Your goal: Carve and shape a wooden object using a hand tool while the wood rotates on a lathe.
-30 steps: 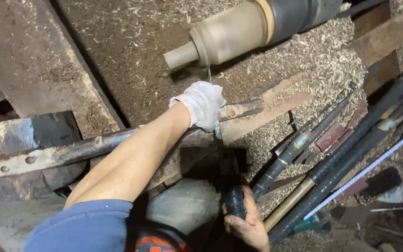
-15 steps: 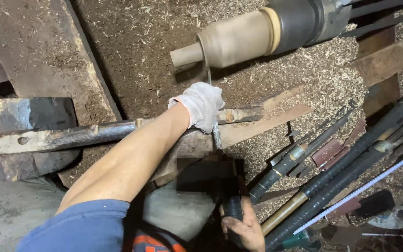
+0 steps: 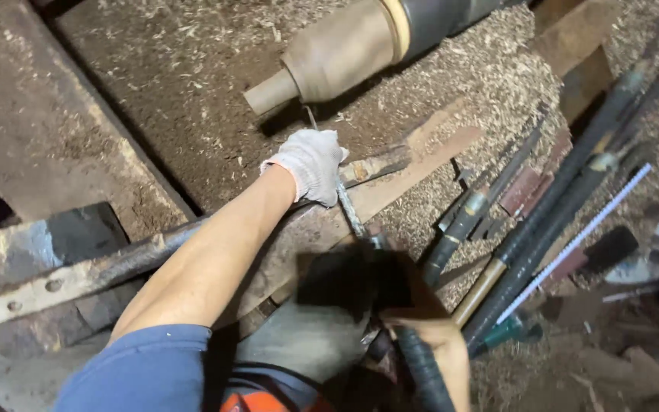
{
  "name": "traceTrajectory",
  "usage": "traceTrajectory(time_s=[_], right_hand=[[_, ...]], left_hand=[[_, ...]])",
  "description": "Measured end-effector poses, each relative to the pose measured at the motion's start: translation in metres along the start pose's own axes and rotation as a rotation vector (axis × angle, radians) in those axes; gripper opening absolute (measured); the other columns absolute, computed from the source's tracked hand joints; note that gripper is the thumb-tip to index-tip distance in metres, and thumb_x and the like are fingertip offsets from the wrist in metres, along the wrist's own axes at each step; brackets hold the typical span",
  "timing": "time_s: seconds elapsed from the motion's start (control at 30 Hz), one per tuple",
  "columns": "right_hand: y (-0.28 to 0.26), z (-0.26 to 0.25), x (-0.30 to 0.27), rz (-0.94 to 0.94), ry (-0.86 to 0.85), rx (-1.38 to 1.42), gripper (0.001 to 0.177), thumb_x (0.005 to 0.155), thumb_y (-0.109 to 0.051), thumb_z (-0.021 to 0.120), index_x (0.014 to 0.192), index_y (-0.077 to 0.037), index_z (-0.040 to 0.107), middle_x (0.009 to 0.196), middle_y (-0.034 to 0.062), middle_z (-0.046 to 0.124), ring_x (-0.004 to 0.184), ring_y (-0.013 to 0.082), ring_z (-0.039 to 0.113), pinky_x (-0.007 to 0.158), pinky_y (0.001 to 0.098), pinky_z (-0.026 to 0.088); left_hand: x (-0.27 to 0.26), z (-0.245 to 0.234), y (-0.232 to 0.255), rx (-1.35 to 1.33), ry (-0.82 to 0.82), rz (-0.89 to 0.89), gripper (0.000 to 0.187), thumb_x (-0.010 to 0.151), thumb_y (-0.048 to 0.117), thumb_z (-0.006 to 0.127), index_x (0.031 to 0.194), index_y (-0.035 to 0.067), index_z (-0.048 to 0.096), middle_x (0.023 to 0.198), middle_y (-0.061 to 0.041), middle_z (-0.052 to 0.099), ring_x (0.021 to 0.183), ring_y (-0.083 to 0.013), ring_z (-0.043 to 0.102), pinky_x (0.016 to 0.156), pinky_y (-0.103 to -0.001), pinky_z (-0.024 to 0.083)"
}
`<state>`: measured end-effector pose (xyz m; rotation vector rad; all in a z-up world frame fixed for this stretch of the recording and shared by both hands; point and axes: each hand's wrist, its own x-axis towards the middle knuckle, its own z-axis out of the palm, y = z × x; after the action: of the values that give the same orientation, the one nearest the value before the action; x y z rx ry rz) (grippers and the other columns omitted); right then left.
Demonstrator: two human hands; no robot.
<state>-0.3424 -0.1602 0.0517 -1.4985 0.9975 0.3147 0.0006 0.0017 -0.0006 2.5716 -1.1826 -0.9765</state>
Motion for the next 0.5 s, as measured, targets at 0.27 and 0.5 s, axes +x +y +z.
traceTrajectory(time_s=[0.27, 0.5], right_hand=[[0.037, 0.048, 0.012, 0.189, -0.084, 0.136, 0.015, 0.082, -0.009, 0.078, 0.081, 0.006, 0.076, 0.062, 0.0117, 0.070, 0.051, 0.0191, 0.062, 0.049, 0.0319, 0.046], [0.020, 0.080, 0.015, 0.284, -0.167, 0.265, 0.013, 0.075, -0.004, 0.076, 0.087, 0.001, 0.077, 0.062, 0.0063, 0.069, 0.050, 0.0136, 0.059, 0.049, 0.0285, 0.043]], left_hand=[[0.008, -0.002, -0.006, 0.006, 0.004, 0.191, 0.050, 0.061, 0.037, 0.082, 0.104, 0.012, 0.076, 0.104, -0.020, 0.067, 0.097, -0.0393, 0.069, 0.085, -0.046, 0.057], [0.013, 0.010, -0.017, -0.054, 0.086, 0.238, 0.044, 0.064, 0.040, 0.080, 0.098, 0.013, 0.075, 0.103, -0.019, 0.065, 0.097, -0.0409, 0.068, 0.085, -0.047, 0.056]])
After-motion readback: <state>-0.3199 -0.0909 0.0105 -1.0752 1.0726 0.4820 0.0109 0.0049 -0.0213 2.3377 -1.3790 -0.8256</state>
